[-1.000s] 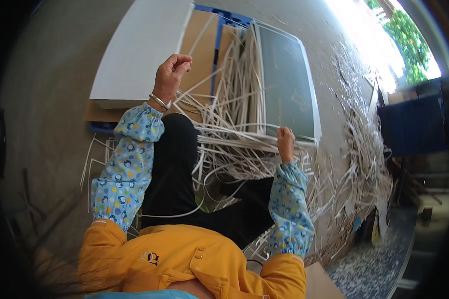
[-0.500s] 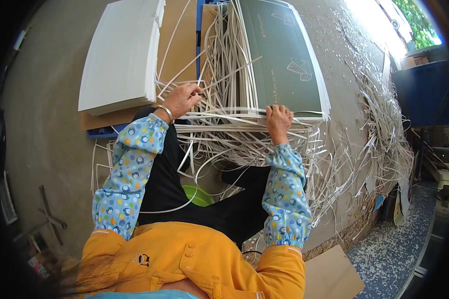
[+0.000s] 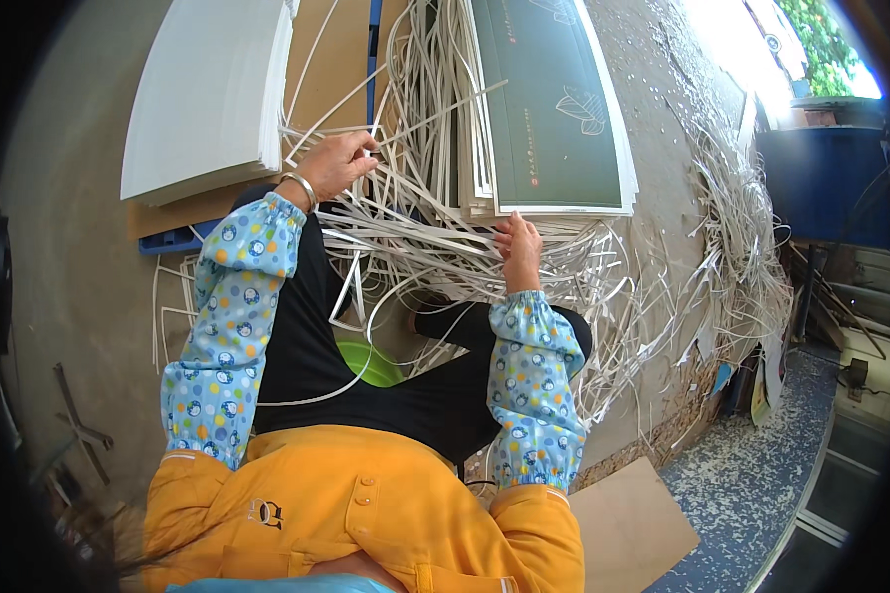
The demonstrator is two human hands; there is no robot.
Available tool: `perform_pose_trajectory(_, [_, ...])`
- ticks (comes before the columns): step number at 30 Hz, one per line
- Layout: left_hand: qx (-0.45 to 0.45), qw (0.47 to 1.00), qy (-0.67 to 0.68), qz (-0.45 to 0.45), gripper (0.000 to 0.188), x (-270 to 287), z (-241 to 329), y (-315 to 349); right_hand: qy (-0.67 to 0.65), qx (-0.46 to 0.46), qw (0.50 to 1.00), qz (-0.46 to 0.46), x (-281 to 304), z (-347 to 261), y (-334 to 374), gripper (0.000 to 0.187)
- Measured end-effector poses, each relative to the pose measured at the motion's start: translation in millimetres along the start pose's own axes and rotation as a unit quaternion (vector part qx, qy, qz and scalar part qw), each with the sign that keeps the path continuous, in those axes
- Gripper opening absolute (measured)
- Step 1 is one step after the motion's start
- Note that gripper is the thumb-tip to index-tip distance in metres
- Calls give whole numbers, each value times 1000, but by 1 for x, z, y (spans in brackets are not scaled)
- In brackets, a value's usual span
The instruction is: Organizing and stacking white and printed paper sheets on a pallet in a warehouse.
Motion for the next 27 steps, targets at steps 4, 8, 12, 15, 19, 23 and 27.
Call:
perform_pose_trajectory(4, [-31, 999, 9, 36, 26, -1, -8, -1, -19, -33, 998, 47, 5, -3, -12, 17])
perform_pose_trajectory(8, [-28, 999, 11, 43, 28, 2, -16, 1, -69, 22, 996, 57, 3, -30, -10, 13])
perform_pose_trajectory(12, [-26, 999, 0, 45, 28, 3, -16, 0, 29, 34, 999, 10, -14, -42, -4, 13])
perform_pose_trajectory(15, [3, 1000, 7, 6, 25, 3, -7, 1, 40, -14, 999, 26, -19, -25, -13, 13])
perform_pose_trajectory(19, [20, 1000, 12, -10, 25, -1, -11, -1, -31, 5, 996, 88, -21, -17, -14, 13])
perform_pose_trajectory(23, [15, 1000, 1, -5, 25, 1, -9, -2, -114, 40, 988, 96, 4, -9, -41, 15])
perform_pose_trajectory(27, [20, 1000, 5, -4, 25, 3, -10, -1, -234, 17, 967, 104, 4, -11, -44, 20])
Point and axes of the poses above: each hand's wrist, its own y-axis away from the middle knuckle, its own x-axis out of the back of the hand, z = x × y, the point moved 5 cm from there along -y, towards the middle knuckle
